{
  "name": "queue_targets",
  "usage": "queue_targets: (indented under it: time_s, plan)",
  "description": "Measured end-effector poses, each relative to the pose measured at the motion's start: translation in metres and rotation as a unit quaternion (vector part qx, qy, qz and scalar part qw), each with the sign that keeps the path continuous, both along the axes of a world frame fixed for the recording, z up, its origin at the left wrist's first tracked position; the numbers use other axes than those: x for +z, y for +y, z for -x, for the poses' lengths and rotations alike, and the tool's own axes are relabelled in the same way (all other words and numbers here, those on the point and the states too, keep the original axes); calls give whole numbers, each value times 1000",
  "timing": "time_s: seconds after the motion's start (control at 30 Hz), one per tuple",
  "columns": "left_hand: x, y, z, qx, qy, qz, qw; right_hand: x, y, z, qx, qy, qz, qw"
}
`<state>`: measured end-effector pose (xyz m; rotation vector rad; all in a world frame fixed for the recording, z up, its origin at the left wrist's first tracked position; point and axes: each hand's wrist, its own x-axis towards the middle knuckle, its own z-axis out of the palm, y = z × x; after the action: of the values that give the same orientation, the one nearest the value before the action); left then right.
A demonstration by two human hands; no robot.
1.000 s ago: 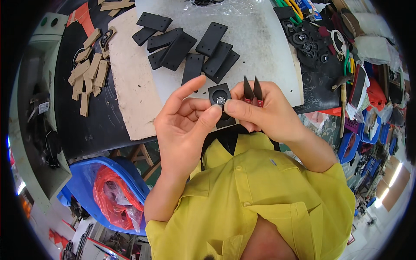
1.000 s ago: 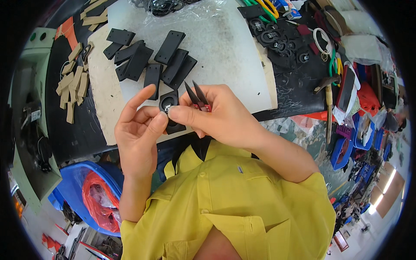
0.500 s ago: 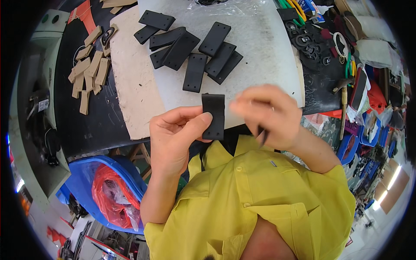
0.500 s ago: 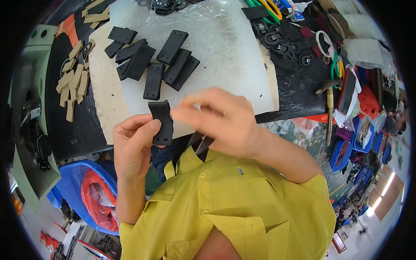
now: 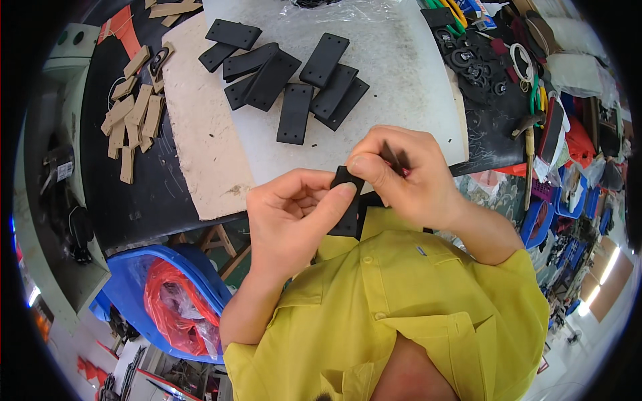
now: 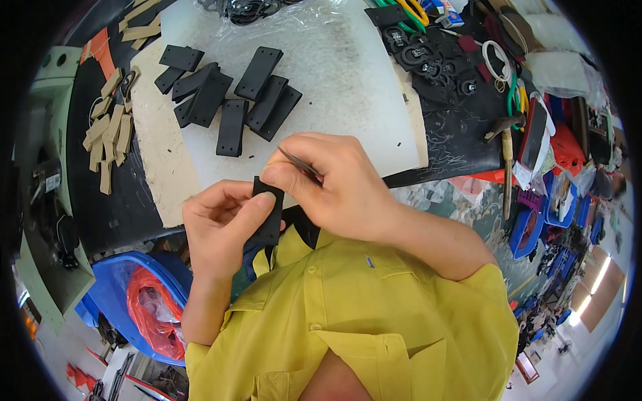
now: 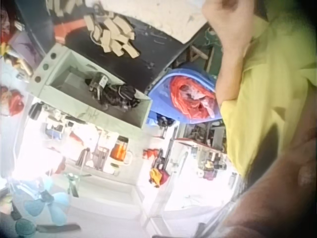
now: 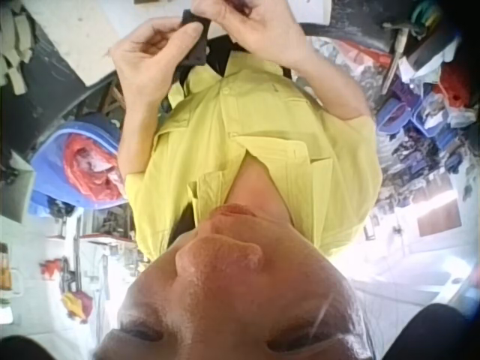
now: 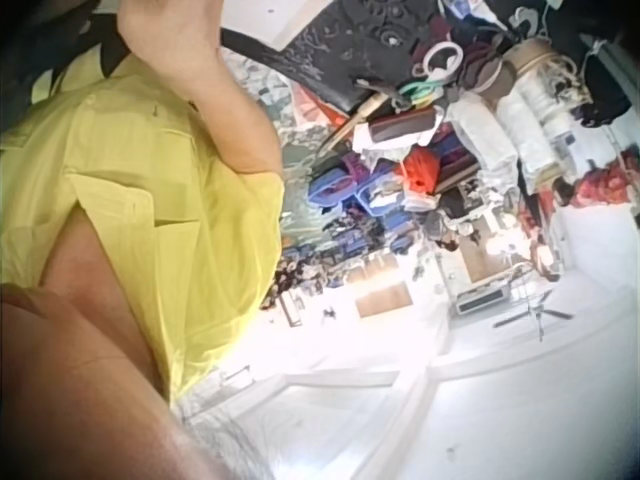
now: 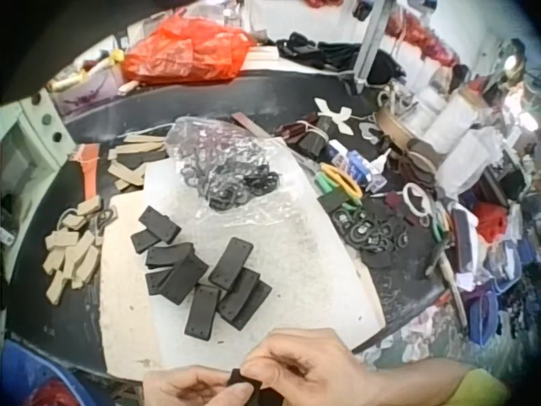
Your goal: The person assembles small black rectangular components by inserting circular black rings into them. They use a red utility knife to trim or adjust the rings and the rectangular pieces. The person handles the items one at a time, placing the finished assemblies on the table.
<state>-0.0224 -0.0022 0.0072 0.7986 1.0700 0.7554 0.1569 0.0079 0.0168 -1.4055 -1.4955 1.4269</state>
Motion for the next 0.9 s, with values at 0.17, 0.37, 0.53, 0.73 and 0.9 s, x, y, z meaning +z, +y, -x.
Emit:
queue_targets:
  time_s: [0.17, 0.37, 0.53, 0.73, 0.9]
  plan:
    - [5, 12, 14, 31, -42, 87, 995, 10, 3, -11, 24, -180, -235, 955]
    - [7, 14, 13, 13, -41, 104, 994, 15, 4, -20, 123, -208, -380, 893]
    - [11, 15, 10, -8, -40, 109, 993, 15, 7, -22, 131, -193, -387, 892]
    - [18, 7, 3, -69, 187, -150, 968, 17, 13, -29, 170, -151, -194, 954]
    - [8, 13, 6, 7, 142, -100, 985, 14, 12, -23, 74, -70, -127, 987]
